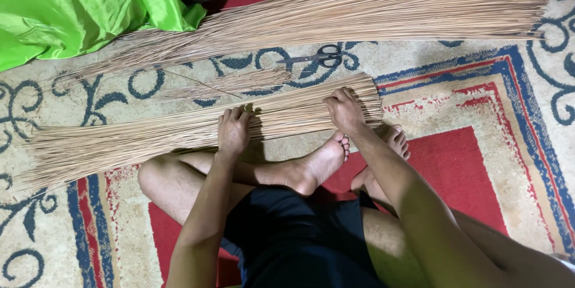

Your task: Assembling a broom by aligning and tying together palm leaf midribs

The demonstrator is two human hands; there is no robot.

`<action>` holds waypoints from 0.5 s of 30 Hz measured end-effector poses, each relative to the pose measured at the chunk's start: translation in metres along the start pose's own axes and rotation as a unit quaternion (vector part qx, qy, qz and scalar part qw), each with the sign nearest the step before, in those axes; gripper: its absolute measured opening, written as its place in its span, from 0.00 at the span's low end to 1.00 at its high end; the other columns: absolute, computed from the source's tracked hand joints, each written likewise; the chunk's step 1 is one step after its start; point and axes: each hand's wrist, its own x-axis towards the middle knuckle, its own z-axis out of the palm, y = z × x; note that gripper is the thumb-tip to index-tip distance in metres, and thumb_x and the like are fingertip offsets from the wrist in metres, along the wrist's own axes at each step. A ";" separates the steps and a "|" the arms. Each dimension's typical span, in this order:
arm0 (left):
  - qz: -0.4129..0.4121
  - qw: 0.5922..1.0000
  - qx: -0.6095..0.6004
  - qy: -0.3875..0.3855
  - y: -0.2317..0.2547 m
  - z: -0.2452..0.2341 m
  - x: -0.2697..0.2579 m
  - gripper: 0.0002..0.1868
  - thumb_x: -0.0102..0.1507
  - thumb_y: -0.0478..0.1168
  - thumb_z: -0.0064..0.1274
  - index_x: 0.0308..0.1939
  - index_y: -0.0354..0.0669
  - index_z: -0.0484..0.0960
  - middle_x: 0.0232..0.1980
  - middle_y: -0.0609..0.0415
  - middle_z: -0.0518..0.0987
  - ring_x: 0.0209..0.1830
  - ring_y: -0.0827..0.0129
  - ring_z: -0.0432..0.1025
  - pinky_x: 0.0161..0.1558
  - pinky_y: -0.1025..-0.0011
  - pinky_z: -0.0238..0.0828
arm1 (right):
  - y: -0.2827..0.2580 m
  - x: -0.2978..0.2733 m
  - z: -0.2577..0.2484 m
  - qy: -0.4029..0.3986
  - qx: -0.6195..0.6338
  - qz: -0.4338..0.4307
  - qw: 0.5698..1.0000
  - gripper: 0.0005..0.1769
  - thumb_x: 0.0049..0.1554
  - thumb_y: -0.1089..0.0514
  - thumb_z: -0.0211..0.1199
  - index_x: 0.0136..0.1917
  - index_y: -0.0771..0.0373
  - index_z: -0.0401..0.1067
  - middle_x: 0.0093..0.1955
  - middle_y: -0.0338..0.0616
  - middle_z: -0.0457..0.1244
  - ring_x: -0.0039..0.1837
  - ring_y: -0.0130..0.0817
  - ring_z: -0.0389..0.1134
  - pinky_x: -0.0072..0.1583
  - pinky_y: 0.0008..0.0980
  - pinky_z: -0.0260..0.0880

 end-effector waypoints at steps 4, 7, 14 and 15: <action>-0.006 1.000 0.008 -0.015 0.005 -0.008 -0.001 0.08 0.68 0.46 0.49 0.45 0.56 0.83 0.47 0.58 0.73 0.53 0.60 0.67 0.51 0.63 0.67 | 0.002 -0.002 0.001 -0.005 0.010 0.008 1.000 0.05 0.56 0.62 0.66 0.47 0.60 0.80 0.44 0.46 0.63 0.48 0.47 0.67 0.51 0.39 0.71; -0.015 0.999 0.008 -0.031 0.008 -0.010 -0.001 0.10 0.69 0.46 0.48 0.51 0.57 0.83 0.49 0.58 0.72 0.55 0.59 0.67 0.53 0.62 0.66 | 0.000 0.000 -0.008 -0.016 0.040 0.023 0.999 0.11 0.52 0.64 0.68 0.51 0.63 0.79 0.45 0.47 0.63 0.49 0.49 0.67 0.52 0.42 0.72; -0.004 1.000 -0.020 0.003 0.008 0.000 -0.005 0.11 0.68 0.47 0.51 0.52 0.54 0.81 0.55 0.55 0.70 0.64 0.56 0.65 0.60 0.59 0.64 | 0.004 0.003 -0.036 0.100 -0.040 0.103 0.989 0.15 0.56 0.58 0.65 0.56 0.64 0.76 0.53 0.47 0.63 0.57 0.48 0.65 0.59 0.41 0.66; -0.011 1.000 -0.025 0.012 0.010 -0.006 -0.007 0.13 0.67 0.47 0.54 0.54 0.53 0.80 0.57 0.55 0.70 0.66 0.56 0.64 0.63 0.58 0.63 | -0.001 0.008 -0.045 0.149 -0.069 0.141 0.976 0.17 0.59 0.56 0.65 0.59 0.66 0.75 0.57 0.50 0.62 0.61 0.50 0.63 0.63 0.43 0.62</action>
